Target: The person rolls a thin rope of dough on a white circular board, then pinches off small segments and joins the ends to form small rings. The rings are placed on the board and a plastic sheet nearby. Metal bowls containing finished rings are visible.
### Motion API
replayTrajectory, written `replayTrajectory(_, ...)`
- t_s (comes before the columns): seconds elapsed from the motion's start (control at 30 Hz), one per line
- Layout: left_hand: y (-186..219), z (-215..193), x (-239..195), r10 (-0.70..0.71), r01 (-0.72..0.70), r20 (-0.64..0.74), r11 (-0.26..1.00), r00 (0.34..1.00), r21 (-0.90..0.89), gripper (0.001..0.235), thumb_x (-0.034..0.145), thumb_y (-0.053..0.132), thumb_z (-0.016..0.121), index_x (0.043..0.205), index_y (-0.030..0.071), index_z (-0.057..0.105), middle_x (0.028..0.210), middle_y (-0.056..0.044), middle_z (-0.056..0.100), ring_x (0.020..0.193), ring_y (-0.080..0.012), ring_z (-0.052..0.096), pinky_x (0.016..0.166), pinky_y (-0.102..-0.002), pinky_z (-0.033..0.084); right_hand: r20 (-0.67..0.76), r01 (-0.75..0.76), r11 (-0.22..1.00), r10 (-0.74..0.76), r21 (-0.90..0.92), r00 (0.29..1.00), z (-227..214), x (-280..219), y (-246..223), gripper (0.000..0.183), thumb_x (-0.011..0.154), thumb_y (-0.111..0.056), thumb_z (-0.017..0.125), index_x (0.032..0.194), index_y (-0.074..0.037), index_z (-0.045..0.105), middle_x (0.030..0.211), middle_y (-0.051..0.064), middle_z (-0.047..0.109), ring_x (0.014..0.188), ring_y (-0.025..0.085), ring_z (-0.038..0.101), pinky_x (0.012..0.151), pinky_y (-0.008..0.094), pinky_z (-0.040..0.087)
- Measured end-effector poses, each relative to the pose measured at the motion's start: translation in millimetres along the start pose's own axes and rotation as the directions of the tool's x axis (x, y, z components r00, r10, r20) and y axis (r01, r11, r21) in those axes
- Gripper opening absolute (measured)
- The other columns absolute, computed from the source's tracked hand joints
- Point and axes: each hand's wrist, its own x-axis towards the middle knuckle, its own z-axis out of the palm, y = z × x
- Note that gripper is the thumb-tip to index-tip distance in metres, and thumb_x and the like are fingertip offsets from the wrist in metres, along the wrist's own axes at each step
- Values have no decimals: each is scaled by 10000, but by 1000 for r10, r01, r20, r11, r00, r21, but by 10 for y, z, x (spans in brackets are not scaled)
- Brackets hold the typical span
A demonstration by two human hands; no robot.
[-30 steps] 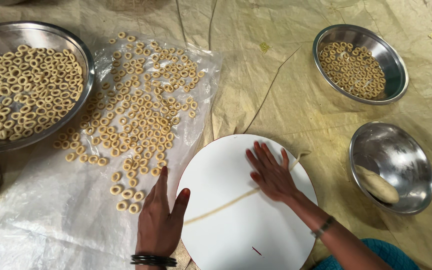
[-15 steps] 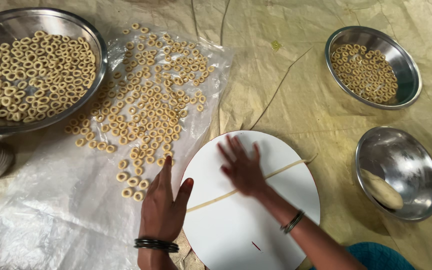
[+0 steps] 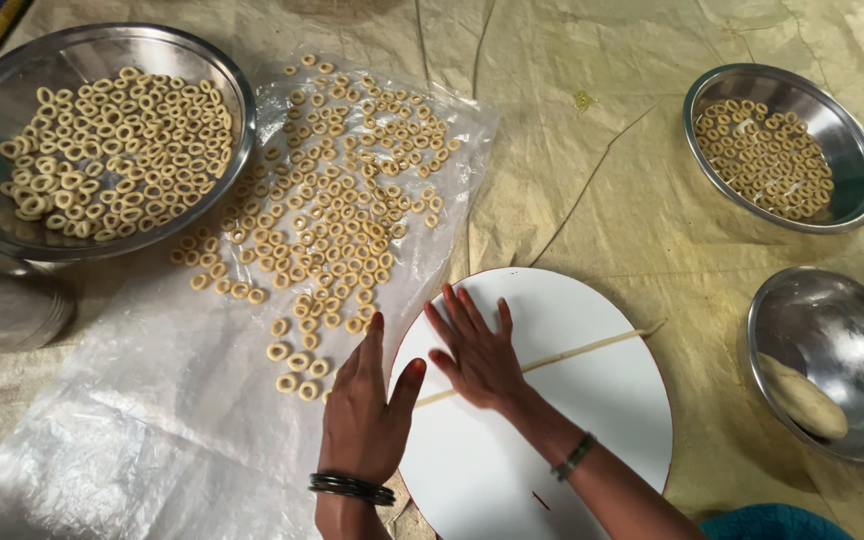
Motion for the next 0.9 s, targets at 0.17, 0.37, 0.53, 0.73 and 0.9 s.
replayTrajectory(0.17, -48, -41, -17, 63, -63, -70, 998, 996, 7, 744, 929, 378, 649, 1517, 14, 375, 1322, -273, 625, 1211, -428, 600, 977, -480, 489, -109, -55, 985, 73, 162, 991, -66, 8, 185, 643, 1051, -478, 349, 1606, -159, 294, 1687, 94, 212, 1542, 246, 201, 1157, 653, 118)
replayTrajectory(0.37, 41, -22, -24, 64, -64, -60, 998, 996, -5, 723, 934, 361, 648, 1511, 11, 389, 1318, -285, 620, 1210, -431, 598, 971, -476, 496, -176, 68, 926, -2, 372, 984, -163, -647, 315, 392, 1007, -326, 605, 1352, -141, 628, 1472, 41, 577, 1398, 224, 508, 1157, 447, 360)
replayTrajectory(0.53, 114, -71, -49, 43, -43, -63, 999, 997, 3, 698, 931, 345, 657, 1494, 13, 412, 1302, -273, 634, 1198, -418, 611, 973, -470, 498, -224, 264, 924, -205, 278, 953, -180, -794, 71, 404, 866, -255, 747, 1214, -59, 688, 1379, 128, 622, 1292, 272, 544, 1030, 469, 387)
replayTrajectory(0.73, 104, -24, -46, 41, -39, -83, 999, 996, 20, 616, 916, 297, 665, 1435, 19, 483, 1297, -228, 650, 1192, -395, 615, 970, -469, 491, -239, 265, 865, -174, 426, 955, -252, -712, -26, 165, 882, -176, 759, 1030, -108, 736, 1267, 31, 715, 1217, 222, 638, 1002, 365, 483)
replayTrajectory(0.9, 3, 213, 48, 35, -35, 5, 999, 999, 11, 450, 929, 281, 647, 1325, 72, 612, 1241, -213, 682, 1171, -384, 631, 965, -452, 502, 173, -198, 698, 107, 688, 979, -504, -678, 111, 168, 943, -181, 714, 1086, -109, 765, 1081, 30, 785, 1018, 185, 733, 913, 328, 556)
